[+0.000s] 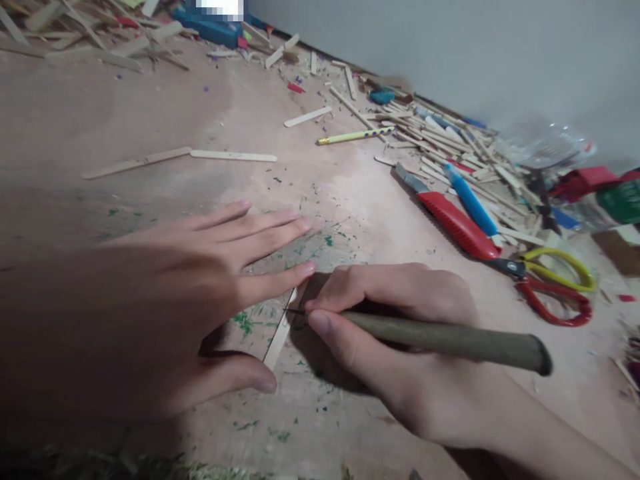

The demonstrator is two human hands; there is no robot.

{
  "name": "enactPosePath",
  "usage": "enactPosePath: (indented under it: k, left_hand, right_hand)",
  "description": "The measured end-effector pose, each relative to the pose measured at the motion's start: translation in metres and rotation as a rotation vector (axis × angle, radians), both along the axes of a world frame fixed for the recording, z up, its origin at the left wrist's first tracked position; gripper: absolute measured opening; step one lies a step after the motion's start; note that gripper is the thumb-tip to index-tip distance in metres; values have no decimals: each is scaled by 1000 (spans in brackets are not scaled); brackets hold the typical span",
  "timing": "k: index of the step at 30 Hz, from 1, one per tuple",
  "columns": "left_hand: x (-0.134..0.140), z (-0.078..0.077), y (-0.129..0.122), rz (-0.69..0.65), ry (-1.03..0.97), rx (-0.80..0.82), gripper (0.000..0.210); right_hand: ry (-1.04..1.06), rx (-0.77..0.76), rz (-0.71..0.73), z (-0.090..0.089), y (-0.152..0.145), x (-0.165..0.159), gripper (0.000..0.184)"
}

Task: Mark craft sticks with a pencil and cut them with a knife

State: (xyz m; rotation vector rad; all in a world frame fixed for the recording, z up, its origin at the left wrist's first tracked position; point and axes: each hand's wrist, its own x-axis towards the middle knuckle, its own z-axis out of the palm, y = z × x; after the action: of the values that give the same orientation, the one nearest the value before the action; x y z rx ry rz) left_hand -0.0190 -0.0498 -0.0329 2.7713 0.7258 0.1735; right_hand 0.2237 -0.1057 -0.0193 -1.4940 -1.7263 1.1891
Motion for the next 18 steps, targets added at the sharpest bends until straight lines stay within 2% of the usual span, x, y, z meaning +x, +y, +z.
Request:
enactPosePath:
  k: [3,7,14,18]
  left_hand:
    - [-1,1,-1,12,-35,15,83]
    - [0,0,0,16,-17,27,85]
    - [-2,-3,-1,12,-40,40,83]
    - [-2,-4,-1,27,-55,59,86]
  right_hand:
    - [55,-72,-35,4,1,-1,20]
    - [15,-93,-69,6,1,-2,18]
    - [64,-75,-66,0,-2,-5,29]
    - [68,-120,-90,3,-2,-8,28]
